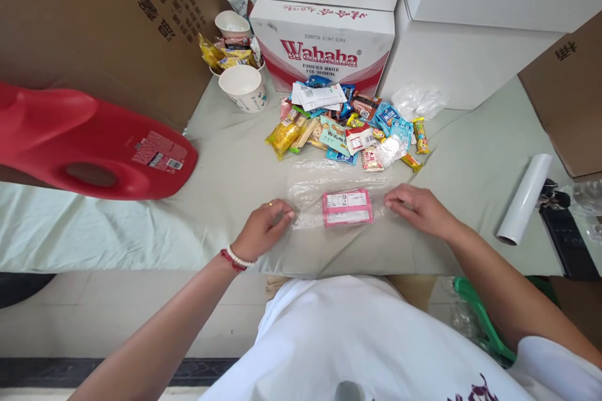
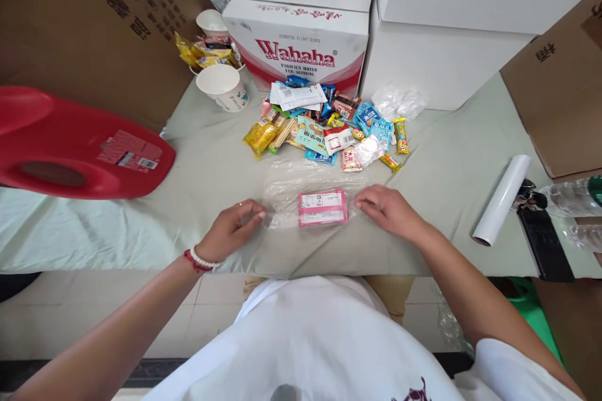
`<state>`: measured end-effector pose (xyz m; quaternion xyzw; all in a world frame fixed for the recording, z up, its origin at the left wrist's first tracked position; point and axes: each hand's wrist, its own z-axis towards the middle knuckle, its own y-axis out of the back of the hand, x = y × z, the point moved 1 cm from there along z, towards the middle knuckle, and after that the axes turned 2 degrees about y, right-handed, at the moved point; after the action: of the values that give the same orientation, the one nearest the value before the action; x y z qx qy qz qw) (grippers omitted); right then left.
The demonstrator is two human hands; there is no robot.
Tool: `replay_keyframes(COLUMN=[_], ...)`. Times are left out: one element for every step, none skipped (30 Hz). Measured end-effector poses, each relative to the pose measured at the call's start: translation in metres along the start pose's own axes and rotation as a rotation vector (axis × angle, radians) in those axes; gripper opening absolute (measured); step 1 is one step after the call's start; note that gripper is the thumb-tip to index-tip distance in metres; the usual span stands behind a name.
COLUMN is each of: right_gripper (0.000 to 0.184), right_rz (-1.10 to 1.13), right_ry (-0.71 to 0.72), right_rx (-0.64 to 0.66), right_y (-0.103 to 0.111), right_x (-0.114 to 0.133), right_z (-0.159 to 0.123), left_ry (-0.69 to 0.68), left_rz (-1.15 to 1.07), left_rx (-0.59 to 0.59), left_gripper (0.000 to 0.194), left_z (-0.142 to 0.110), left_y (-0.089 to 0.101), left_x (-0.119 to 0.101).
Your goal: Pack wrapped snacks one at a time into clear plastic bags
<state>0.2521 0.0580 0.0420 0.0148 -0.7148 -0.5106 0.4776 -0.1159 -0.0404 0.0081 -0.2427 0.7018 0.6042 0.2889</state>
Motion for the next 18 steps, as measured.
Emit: replay_keyframes(right_gripper=[0.031, 0.030, 0.028, 0.027, 0.025, 0.024, 0.025, 0.027, 0.029, 0.031, 0.032, 0.034, 0.034, 0.035, 0.034, 0.034, 0.033, 0.033], right_rz=[-0.022, -0.049, -0.085, -0.138, -0.211, -0.299, -0.391, -0.471, -0.525, -0.543, -0.533, -0.509, -0.482, -0.459, -0.443, -0.432, -0.420, -0.404], right_ry=[-0.036, -0.075, -0.114, -0.147, -0.175, -0.195, -0.210, -0.217, -0.205, -0.165, -0.102, -0.028, 0.037, 0.078, 0.089, 0.075, 0.050, 0.031], right_rx=[-0.007, 0.004, 0.034, 0.070, 0.089, 0.076, 0.025, -0.060, -0.148, -0.206, -0.213, -0.175, -0.114, -0.053, -0.010, 0.008, 0.010, 0.005], right_y=[0.002, 0.002, 0.001, -0.001, -0.003, -0.006, -0.008, -0.011, -0.015, -0.020, -0.026, -0.035, -0.044, -0.054, -0.063, -0.071, -0.077, -0.081], right_x=[-0.006, -0.013, -0.019, -0.023, -0.025, -0.023, -0.018, -0.010, 0.001, 0.012, 0.023, 0.033, 0.040, 0.045, 0.046, 0.046, 0.044, 0.042], right_z=[0.012, 0.023, 0.033, 0.040, 0.044, 0.046, 0.046, 0.044, 0.042, 0.040, 0.038, 0.038, 0.039, 0.041, 0.045, 0.048, 0.052, 0.054], left_ry=[0.022, 0.042, 0.061, 0.078, 0.093, 0.107, 0.119, 0.130, 0.143, 0.157, 0.172, 0.186, 0.198, 0.204, 0.202, 0.187, 0.151, 0.089], left_rz=[0.012, 0.021, 0.030, 0.042, 0.058, 0.075, 0.091, 0.102, 0.108, 0.108, 0.107, 0.108, 0.121, 0.151, 0.196, 0.250, 0.306, 0.352], left_rx=[-0.032, -0.058, -0.077, -0.091, -0.104, -0.116, -0.127, -0.139, -0.147, -0.156, -0.174, -0.213, -0.284, -0.387, -0.513, -0.640, -0.744, -0.790], left_gripper=[0.030, 0.030, 0.029, 0.028, 0.027, 0.027, 0.026, 0.026, 0.026, 0.025, 0.023, 0.021, 0.020, 0.019, 0.020, 0.020, 0.021, 0.022], left_z=[0.008, 0.016, 0.023, 0.028, 0.032, 0.035, 0.038, 0.040, 0.041, 0.043, 0.043, 0.043, 0.042, 0.039, 0.034, 0.027, 0.020, 0.012], left_y=[0.001, 0.000, -0.002, -0.004, -0.008, -0.011, -0.014, -0.017, -0.019, -0.020, -0.020, -0.019, -0.016, -0.013, -0.010, -0.008, -0.007, -0.009], left_x=[0.000, 0.001, 0.003, 0.004, 0.005, 0.006, 0.008, 0.009, 0.010, 0.012, 0.013, 0.013, 0.013, 0.010, 0.005, -0.003, -0.012, -0.024])
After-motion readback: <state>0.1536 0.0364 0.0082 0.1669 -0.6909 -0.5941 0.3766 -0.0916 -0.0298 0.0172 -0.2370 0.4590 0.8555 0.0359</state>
